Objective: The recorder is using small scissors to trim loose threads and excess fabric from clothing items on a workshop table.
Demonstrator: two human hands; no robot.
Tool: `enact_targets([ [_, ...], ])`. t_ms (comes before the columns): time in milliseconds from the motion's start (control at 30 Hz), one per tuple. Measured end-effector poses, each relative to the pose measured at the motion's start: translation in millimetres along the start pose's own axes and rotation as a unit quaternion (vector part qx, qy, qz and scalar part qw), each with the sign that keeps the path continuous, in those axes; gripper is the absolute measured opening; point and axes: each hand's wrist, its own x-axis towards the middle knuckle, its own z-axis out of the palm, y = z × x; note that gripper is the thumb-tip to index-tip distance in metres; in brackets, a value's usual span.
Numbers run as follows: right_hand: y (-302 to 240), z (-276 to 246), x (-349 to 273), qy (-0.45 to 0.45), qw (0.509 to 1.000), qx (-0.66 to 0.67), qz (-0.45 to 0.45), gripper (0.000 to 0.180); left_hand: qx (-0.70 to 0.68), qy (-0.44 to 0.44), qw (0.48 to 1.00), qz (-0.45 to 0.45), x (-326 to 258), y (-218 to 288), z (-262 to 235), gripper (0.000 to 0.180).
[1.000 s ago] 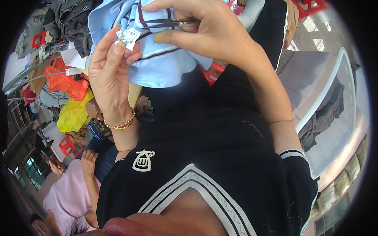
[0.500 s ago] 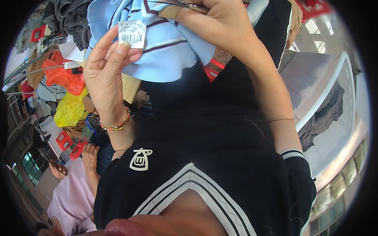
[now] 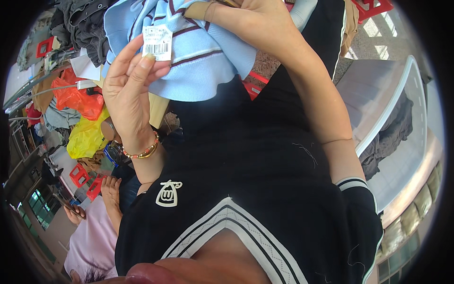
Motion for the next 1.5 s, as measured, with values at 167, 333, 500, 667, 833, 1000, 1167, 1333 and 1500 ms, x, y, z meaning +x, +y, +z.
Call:
enact_targets([
  [167, -3, 1, 1, 0.007, 1.0, -0.013, 0.014, 0.012, -0.009, -0.004, 1.0, -0.003, 2, -1, -2, 0.035],
  [333, 44, -6, 29, -0.157, 0.928, 0.155, -0.301, 0.012, -0.03, -0.008, 0.999, -0.028, 5, -3, -3, 0.036],
  [500, 9, -5, 2, 0.001, 0.997, -0.069, -0.029, 0.019, -0.062, -0.001, 0.998, -0.034, 3, -9, -9, 0.035],
  [667, 16, -11, 4, -0.002, 0.989, -0.128, -0.069, 0.022, -0.081, 0.001, 0.996, -0.042, 7, -11, -6, 0.034],
  [833, 5, -12, 7, 0.0, 0.991, -0.124, -0.046, 0.022, -0.065, 0.003, 0.997, -0.035, 10, -6, -3, 0.033],
  [1000, -50, -10, 26, 0.003, 0.98, -0.15, -0.132, 0.02, 0.195, 0.004, 0.963, 0.188, 36, 16, 10, 0.087],
  [1167, -104, 50, 24, -0.127, 0.968, 0.028, -0.213, 0.019, 0.481, -0.056, 0.866, 0.121, 99, 45, 31, 0.066],
  [1333, -99, 56, -6, -0.088, 0.942, -0.136, -0.293, 0.016, 0.524, 0.071, 0.833, 0.16, 92, 81, 42, 0.064],
  [1500, -86, 2, -15, 0.019, 0.954, -0.103, -0.28, 0.042, 0.533, 0.103, 0.829, 0.138, 194, 96, -58, 0.061],
])
